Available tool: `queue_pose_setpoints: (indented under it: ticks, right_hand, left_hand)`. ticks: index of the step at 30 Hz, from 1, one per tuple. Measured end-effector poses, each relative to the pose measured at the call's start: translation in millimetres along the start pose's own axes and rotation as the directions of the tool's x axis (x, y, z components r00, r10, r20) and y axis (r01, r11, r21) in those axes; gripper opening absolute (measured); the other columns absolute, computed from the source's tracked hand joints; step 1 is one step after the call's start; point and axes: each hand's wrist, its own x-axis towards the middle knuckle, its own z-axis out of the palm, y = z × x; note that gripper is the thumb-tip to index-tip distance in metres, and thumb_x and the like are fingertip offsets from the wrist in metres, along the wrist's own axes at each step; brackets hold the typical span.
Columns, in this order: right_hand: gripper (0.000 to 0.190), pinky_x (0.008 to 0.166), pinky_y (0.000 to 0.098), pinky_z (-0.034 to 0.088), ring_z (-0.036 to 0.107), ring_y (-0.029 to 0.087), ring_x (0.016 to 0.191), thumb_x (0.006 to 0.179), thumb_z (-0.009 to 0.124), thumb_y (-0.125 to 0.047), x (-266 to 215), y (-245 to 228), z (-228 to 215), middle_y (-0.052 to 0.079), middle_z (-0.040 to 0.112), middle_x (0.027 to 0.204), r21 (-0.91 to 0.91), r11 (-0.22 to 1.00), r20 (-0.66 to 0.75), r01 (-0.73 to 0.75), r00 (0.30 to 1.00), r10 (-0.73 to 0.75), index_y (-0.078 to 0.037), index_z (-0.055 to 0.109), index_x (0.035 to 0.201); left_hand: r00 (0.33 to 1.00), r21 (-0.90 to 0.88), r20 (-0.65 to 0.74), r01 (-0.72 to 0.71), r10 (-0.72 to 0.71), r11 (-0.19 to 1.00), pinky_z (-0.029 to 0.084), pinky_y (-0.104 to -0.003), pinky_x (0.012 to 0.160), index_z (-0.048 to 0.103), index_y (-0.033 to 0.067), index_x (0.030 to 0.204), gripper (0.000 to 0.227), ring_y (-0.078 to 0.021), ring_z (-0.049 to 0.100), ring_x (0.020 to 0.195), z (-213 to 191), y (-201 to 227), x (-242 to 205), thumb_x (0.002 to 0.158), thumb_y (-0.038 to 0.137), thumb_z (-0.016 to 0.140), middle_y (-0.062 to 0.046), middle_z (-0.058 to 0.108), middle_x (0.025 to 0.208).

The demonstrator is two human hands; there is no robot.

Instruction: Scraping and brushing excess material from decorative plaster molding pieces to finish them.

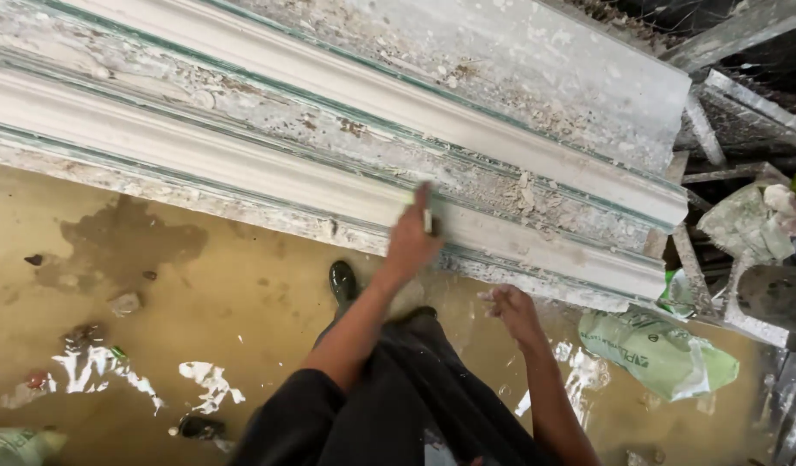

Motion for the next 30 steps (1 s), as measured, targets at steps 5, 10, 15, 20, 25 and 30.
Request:
queue_pose_setpoints:
  ticks: [5, 10, 15, 20, 25, 30]
  right_hand:
    - [0.028, 0.073, 0.0344, 0.059, 0.067, 0.016, 0.076, 0.104, 0.057, -0.025, 4.3, -10.0, 6.2, 0.015, 0.078, 0.108, -0.231, 0.973, 0.135, 0.013, 0.991, 0.019, 0.001, 0.063, 0.112]
    - [0.036, 0.079, 0.0370, 0.057, 0.070, 0.018, 0.086, 0.104, 0.054, -0.031, -13.7, 28.2, -6.3, 0.013, 0.078, 0.112, -0.218, 0.972, 0.053, -0.087, 0.993, 0.101, 0.002, 0.062, 0.116]
    - [0.044, 0.096, 0.0440, 0.057, 0.072, 0.027, 0.102, 0.104, 0.055, -0.036, -17.0, 53.5, 15.0, 0.022, 0.072, 0.119, 0.050, 0.960, -0.036, -0.275, 0.960, 0.277, 0.002, 0.060, 0.126]
    - [0.073, 0.103, 0.0443, 0.049, 0.064, 0.026, 0.119, 0.099, 0.027, -0.064, 4.1, 33.4, 52.7, 0.014, 0.060, 0.141, 0.271, 0.857, 0.064, -0.439, 0.896, 0.439, -0.008, 0.055, 0.137]
    - [0.080, 0.108, 0.0466, 0.043, 0.061, 0.037, 0.123, 0.106, 0.028, -0.064, 19.8, 16.2, 37.1, 0.026, 0.055, 0.141, 0.636, 0.660, 0.066, -0.400, 0.880, 0.470, 0.008, 0.048, 0.135]
    - [0.060, 0.109, 0.0474, 0.047, 0.060, 0.038, 0.125, 0.109, 0.035, -0.048, 5.0, 17.5, 1.9, 0.024, 0.054, 0.144, 0.714, 0.633, 0.003, -0.299, 0.905, 0.425, 0.003, 0.047, 0.137]
  left_hand:
    - [0.970, -0.608, 0.217, 0.047, 0.108, 0.793, 0.028, -0.044, 0.122, 0.017, 0.0065, 0.167, 0.085, -0.0328, 0.026, 0.153, -48.1, -130.5, -19.7, 0.093, -0.004, 0.058, -0.020, 0.021, 0.170]
    - [0.993, -0.139, -0.076, 0.081, -0.092, 0.987, 0.051, -0.038, 0.106, 0.031, 0.0056, 0.165, 0.048, -0.0258, 0.053, 0.129, -287.4, -190.6, -15.1, 0.120, 0.012, 0.046, -0.016, 0.051, 0.149]
    - [0.926, -0.259, -0.281, 0.180, -0.252, 0.949, 0.054, -0.038, 0.103, 0.015, 0.0021, 0.167, 0.061, -0.0227, 0.054, 0.129, -187.8, -250.5, -130.5, 0.119, 0.019, 0.050, -0.018, 0.044, 0.154]
    - [0.989, -0.446, 0.113, 0.137, -0.096, 0.884, 0.047, -0.051, 0.108, 0.032, -0.0022, 0.162, 0.060, -0.0381, 0.053, 0.137, -40.9, 54.9, -130.2, 0.108, 0.012, 0.055, -0.025, 0.053, 0.153]
    - [0.735, -0.368, 0.507, 0.656, -0.449, 0.659, 0.056, -0.043, 0.094, 0.041, 0.0025, 0.158, 0.055, -0.0300, 0.065, 0.114, -70.1, 28.0, -111.5, 0.107, 0.016, 0.058, -0.023, 0.059, 0.136]
    - [0.925, -0.350, 0.051, 0.370, -0.376, 0.861, 0.034, -0.038, 0.125, 0.012, 0.0064, 0.169, 0.064, -0.0271, 0.036, 0.151, -226.0, -23.0, -34.1, 0.120, 0.031, 0.046, -0.019, 0.027, 0.171]
